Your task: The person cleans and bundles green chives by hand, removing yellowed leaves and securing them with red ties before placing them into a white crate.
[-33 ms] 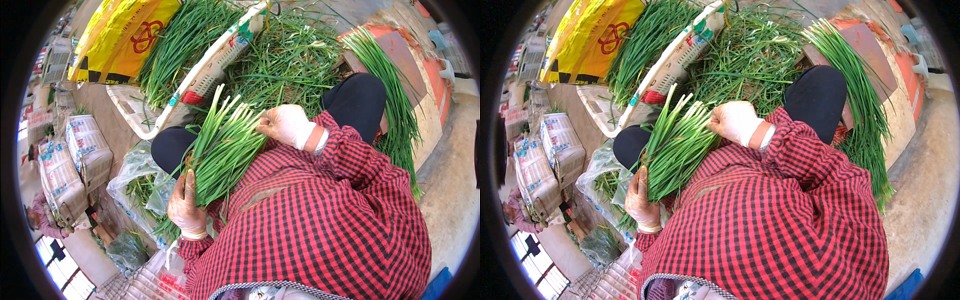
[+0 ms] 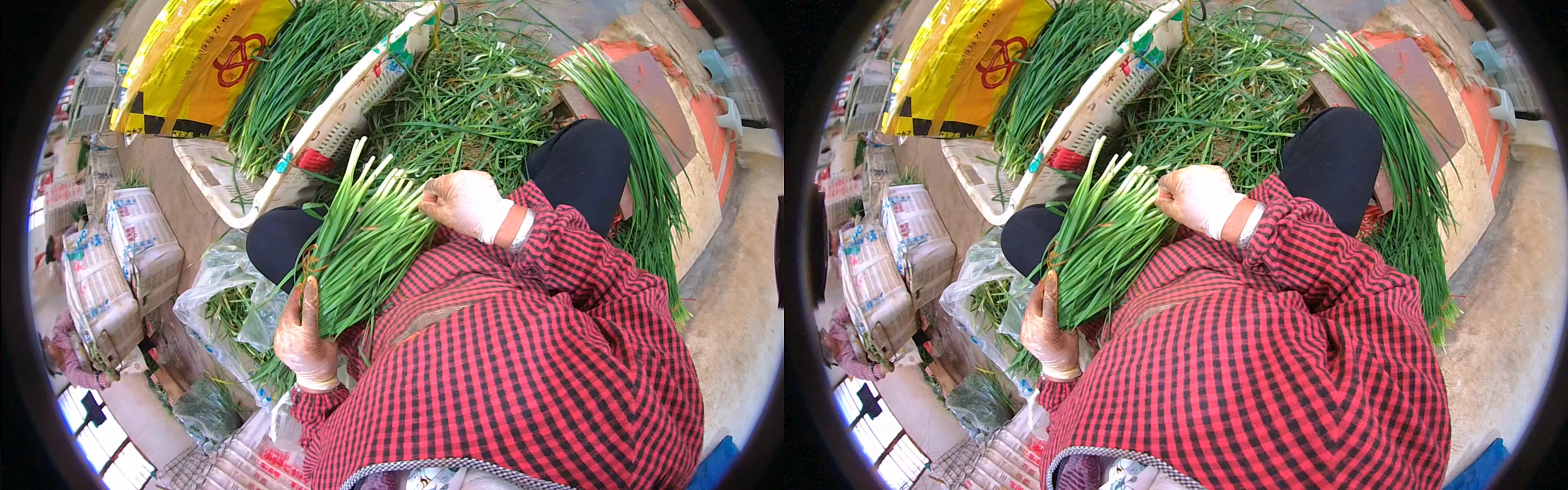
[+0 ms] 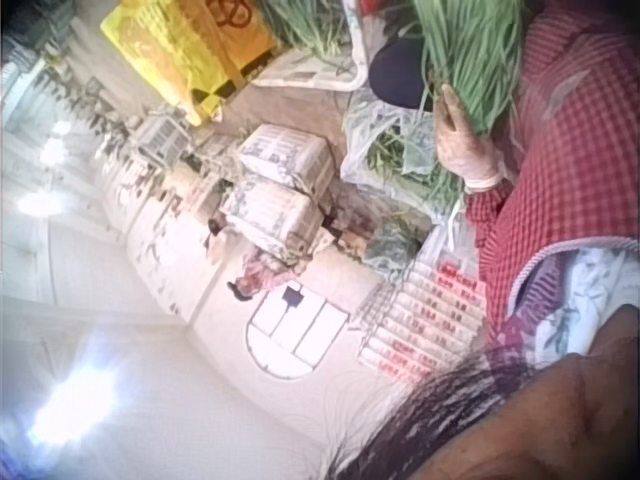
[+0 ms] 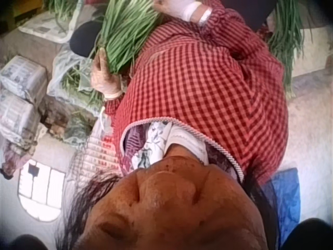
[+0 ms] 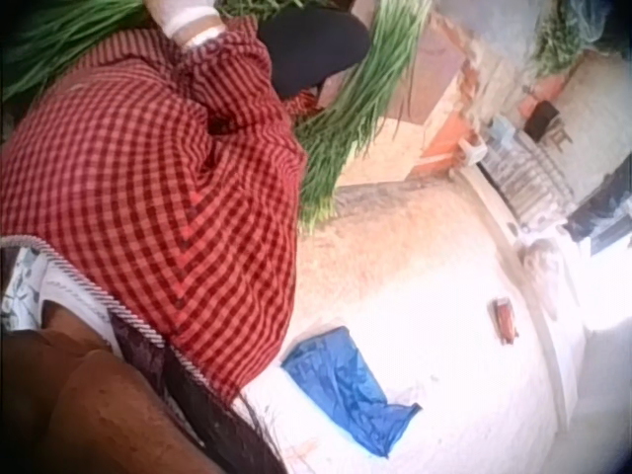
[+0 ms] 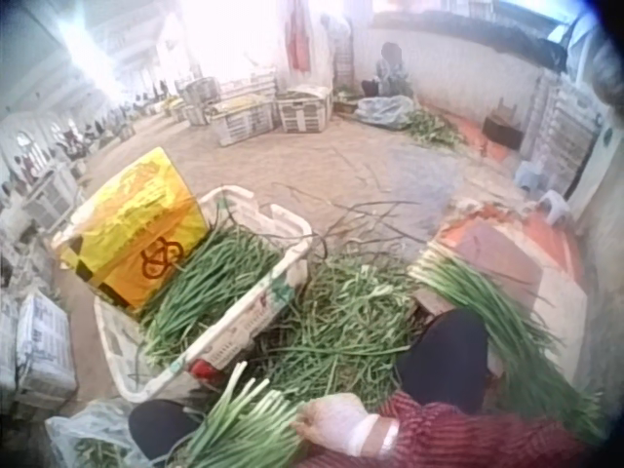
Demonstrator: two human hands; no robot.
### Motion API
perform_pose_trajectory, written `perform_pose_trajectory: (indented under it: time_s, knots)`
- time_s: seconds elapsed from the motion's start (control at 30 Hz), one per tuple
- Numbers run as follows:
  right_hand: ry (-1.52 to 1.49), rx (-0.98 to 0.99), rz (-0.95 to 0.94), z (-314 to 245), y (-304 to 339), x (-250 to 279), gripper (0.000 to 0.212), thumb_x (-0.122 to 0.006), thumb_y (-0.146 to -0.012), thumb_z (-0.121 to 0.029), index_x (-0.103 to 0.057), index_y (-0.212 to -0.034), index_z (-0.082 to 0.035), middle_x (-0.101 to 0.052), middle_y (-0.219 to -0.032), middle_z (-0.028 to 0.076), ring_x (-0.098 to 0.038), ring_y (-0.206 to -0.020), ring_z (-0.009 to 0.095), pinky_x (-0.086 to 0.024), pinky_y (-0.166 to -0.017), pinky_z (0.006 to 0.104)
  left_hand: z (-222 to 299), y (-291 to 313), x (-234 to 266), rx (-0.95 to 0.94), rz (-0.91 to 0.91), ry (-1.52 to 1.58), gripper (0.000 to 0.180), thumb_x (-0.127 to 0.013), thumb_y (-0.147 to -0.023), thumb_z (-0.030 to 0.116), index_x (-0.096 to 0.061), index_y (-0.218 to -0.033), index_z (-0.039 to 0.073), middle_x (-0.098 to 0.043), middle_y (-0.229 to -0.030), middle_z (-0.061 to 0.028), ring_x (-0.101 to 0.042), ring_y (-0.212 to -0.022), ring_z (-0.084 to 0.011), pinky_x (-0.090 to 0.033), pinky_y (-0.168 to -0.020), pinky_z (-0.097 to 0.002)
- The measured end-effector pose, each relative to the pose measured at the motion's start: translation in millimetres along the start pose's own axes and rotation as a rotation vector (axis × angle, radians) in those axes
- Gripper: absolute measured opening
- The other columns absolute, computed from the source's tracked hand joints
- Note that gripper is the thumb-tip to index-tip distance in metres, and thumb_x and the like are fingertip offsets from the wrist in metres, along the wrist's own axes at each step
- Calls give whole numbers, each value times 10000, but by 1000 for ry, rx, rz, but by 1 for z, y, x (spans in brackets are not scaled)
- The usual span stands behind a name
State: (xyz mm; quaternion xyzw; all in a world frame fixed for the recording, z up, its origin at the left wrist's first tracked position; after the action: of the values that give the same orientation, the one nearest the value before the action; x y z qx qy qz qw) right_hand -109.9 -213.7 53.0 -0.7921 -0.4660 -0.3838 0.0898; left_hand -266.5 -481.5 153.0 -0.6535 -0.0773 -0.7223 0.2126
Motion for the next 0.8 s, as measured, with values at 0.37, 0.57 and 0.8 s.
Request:
perform_pose_trajectory:
  time_s: [0.37,0.57,0.8]
  knots:
    - [-819,-172,254,58,0,101,56,-644,-897,-84,-691,-883,-57,-631,-772,-33,-594,-675,75,-484,-585,226,-13,8,-5,92,129,276,754,-710,-668,-28,-594,-1383,181,-676,-1182,-119,-688,-996,-294,-541,-852,-355]
    - [-659,-61,59,73,13,105,202,-644,-974,-218,-688,-1034,-31,-709,-870,61,-655,-746,124,-541,-683,275,-25,-15,4,145,189,519,679,-625,-745,-124,-587,-1383,104,-685,-1163,-110,-670,-1018,-235,-507,-924,-323]
    - [-732,247,-873,-23,11,-27,1034,-632,-912,-578,-163,-1516,118,-414,-1504,250,-419,-1382,271,-316,-1152,344,5,-89,37,12,343,357,649,-608,-832,-139,-507,-1434,81,-638,-1312,-150,-640,-1155,-276,-492,-1003,-357]
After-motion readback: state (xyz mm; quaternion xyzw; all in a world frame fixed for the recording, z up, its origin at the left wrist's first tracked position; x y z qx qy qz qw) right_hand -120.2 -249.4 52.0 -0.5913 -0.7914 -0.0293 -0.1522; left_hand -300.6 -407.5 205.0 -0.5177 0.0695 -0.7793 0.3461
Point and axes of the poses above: each hand's wrist, its own y-axis away from the middle knuckle, its own x-axis out of the back of the hand, z = x × y, the point moved 4 cm from there along -y, towards the middle knuckle
